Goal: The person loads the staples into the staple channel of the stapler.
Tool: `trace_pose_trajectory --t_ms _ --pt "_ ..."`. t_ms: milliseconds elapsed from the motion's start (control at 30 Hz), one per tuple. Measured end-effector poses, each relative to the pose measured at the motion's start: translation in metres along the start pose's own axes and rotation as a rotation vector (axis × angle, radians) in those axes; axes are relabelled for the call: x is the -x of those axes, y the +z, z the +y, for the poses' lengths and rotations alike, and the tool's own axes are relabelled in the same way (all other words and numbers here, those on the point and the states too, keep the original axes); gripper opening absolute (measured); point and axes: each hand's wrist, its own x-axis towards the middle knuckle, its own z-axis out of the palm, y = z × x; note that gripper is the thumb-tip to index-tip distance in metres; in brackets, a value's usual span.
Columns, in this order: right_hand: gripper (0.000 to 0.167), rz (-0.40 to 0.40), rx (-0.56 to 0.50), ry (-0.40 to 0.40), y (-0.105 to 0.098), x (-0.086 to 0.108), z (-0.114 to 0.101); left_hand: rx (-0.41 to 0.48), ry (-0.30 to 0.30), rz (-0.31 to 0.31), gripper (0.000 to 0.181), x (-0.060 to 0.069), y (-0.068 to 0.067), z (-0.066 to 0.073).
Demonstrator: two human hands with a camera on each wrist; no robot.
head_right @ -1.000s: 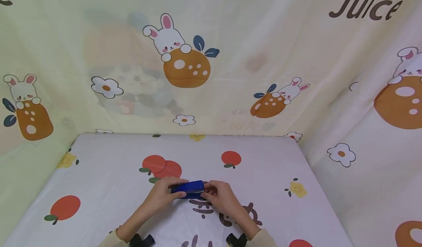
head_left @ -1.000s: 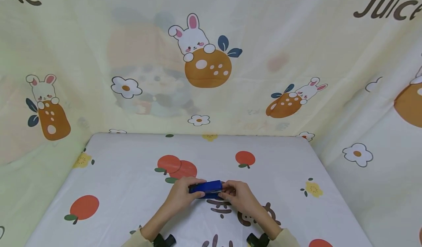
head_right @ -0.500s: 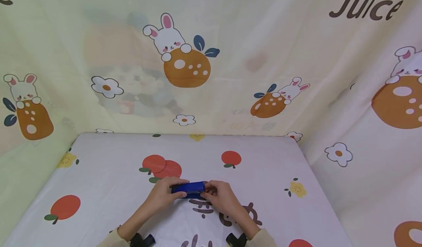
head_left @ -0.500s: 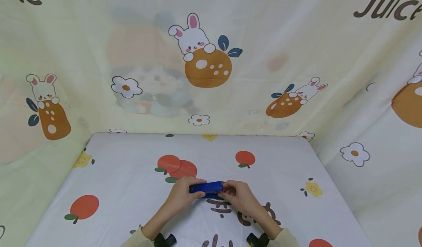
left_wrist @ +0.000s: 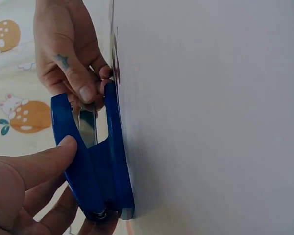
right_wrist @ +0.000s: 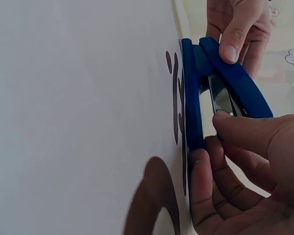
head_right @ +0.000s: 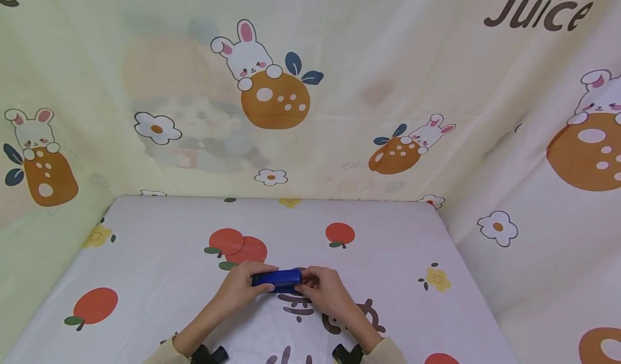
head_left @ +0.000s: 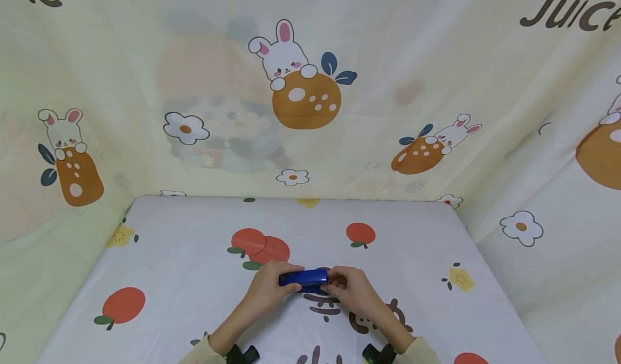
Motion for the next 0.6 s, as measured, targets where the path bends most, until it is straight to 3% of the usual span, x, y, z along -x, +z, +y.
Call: trace_pose_trajectory --t_ms 267,433,600 --pt "0.018 0.005 -0.004 -0.016 0.001 -0.002 -0.002 -0.004 -0.005 -0.012 0.035 0.0 -0.001 -0.004" --pt "0.026 -0.007 0.005 -0.028 -0.001 0.003 -0.002 -0.016 0.017 -0.012 0.047 0.006 -0.006 -0.007" --pt "0.032 -0.008 0.014 -0.033 -0.009 0.013 0.0 -0.055 -0.003 0.062 0.053 0.019 -0.021 -0.012"
